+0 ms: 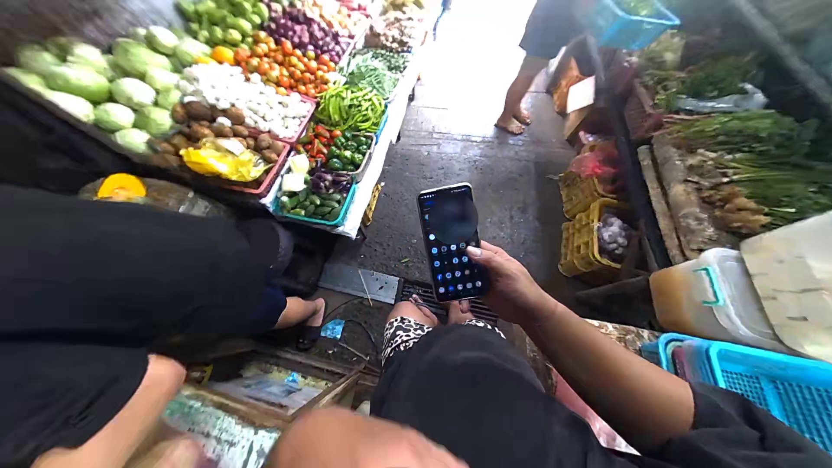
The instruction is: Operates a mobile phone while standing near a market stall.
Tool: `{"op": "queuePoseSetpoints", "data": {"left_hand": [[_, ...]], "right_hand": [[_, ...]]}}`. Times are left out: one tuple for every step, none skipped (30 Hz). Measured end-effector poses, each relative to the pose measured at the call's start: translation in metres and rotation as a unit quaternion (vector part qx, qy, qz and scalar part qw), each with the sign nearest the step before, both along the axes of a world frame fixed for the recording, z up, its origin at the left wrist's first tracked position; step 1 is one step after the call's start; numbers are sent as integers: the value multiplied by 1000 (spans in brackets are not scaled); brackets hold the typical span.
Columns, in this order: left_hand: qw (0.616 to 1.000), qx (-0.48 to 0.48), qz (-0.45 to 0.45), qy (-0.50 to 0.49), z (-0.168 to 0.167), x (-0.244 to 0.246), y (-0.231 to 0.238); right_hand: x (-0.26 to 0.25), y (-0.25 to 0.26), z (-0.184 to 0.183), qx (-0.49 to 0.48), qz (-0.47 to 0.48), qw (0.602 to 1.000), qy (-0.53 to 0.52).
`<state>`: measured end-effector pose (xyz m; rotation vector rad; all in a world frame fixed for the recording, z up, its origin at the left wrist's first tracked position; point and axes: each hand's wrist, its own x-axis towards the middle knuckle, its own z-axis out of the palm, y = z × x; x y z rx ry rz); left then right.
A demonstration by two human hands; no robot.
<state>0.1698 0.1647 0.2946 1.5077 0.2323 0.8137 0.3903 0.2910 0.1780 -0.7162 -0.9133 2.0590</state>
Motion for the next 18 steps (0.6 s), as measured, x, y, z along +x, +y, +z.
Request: {"op": "queuePoseSetpoints", "data": {"left_hand": [[999,-2,49,14,-10,-18,-2],[992,-2,123,23,-22,-33,-7],[972,12,227,56,-34,-45,-7],[930,26,353,98,-47,-51,-5],[878,28,462,123,-62,-53,0],[834,14,538,122,-76,-55,7],[808,-10,580,103,-87,-55,12],[796,-38,597,88,-95,-55,17],[797,-64,595,84,-100,-54,19],[806,-87,580,88,-104,-52,23],[817,-104,560,90,-107,-47,27],[832,-117,535,90,-109,-41,32],[847,-124,509,92,-109,-33,37],[859,-126,487,100,-109,-26,41],[869,-120,468,107,-110,-18,45],[876,-117,454,111,-112,-11,48],[880,-115,447,114,-114,-3,51],[880,-112,447,120,-115,5,55]], "right_hand": [[-8,-2,0,-12,18,1000,1],[-16,-8,-1,-25,38,999,-2],[-23,-15,-2,-42,55,998,-5],[-29,-24,-4,-58,72,996,-11],[-32,-32,-6,-69,91,993,-15],[-35,-38,-7,-77,108,991,-17],[-36,-45,-7,-83,121,989,-20],[-36,-51,-7,-88,131,987,-22],[-34,-58,-8,-90,140,986,-25],[-31,-64,-9,-87,148,985,-26],[-27,-68,-10,-79,155,984,-29],[-22,-71,-13,-70,159,984,-30],[-17,-74,-16,-59,159,985,-30],[-13,-76,-19,-52,153,986,-27],[-10,-78,-21,-47,143,988,-26],[-7,-79,-24,-45,130,990,-28],[-4,-79,-26,-42,116,992,-33],[-1,-78,-28,-39,103,993,-41]]}}
